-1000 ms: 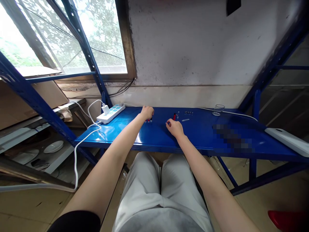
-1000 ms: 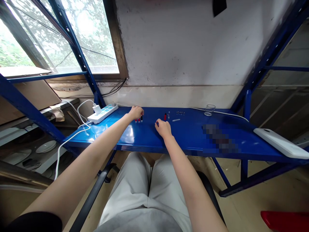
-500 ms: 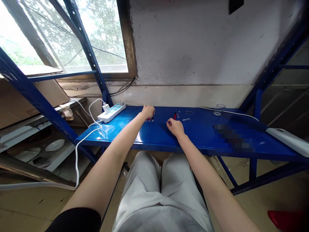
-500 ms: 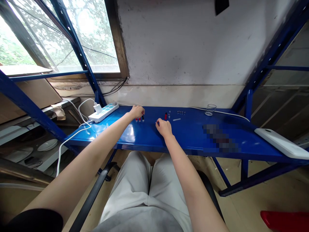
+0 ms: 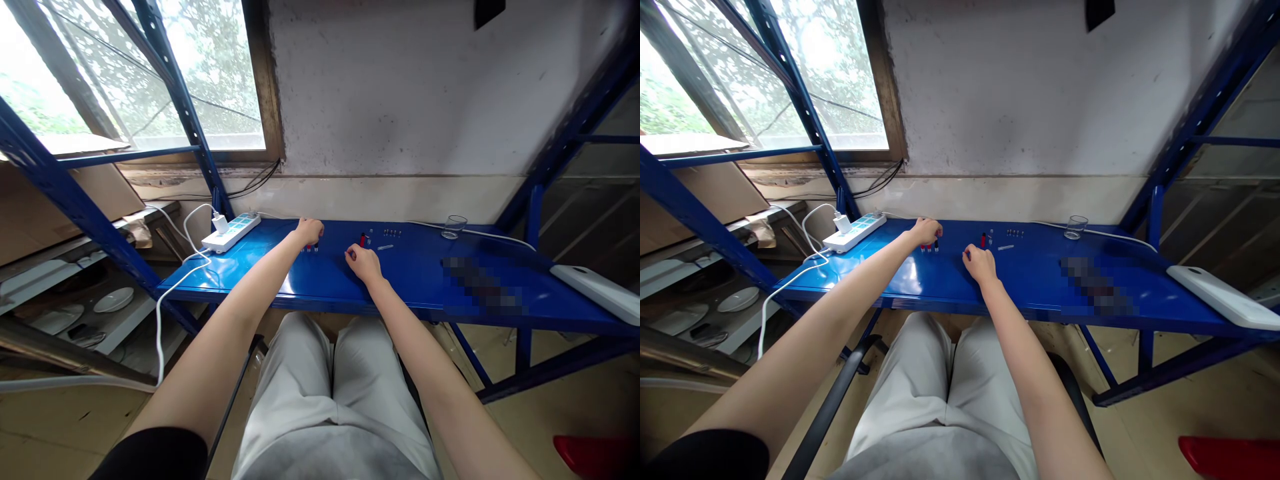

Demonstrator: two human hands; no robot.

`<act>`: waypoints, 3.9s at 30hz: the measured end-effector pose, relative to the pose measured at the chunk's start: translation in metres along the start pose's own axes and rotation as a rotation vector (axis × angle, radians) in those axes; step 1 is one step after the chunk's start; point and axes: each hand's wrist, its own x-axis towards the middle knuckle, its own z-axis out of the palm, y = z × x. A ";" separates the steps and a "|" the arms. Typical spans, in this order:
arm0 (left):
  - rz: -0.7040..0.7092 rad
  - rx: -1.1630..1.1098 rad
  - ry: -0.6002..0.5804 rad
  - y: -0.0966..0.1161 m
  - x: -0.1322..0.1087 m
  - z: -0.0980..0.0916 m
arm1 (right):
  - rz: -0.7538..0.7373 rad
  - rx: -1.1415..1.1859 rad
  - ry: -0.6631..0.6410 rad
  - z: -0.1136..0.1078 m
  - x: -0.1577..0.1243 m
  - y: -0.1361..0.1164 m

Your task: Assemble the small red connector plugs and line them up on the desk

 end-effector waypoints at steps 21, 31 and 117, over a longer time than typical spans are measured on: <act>0.225 -0.252 0.040 0.082 -0.010 0.030 | 0.486 -0.172 -0.072 -0.012 0.013 0.063; 0.015 -0.349 0.180 0.116 0.007 0.072 | 0.272 -0.321 -0.185 -0.009 0.015 0.076; 0.026 -1.414 0.506 0.082 -0.042 0.085 | -0.013 0.200 0.052 -0.012 -0.017 0.034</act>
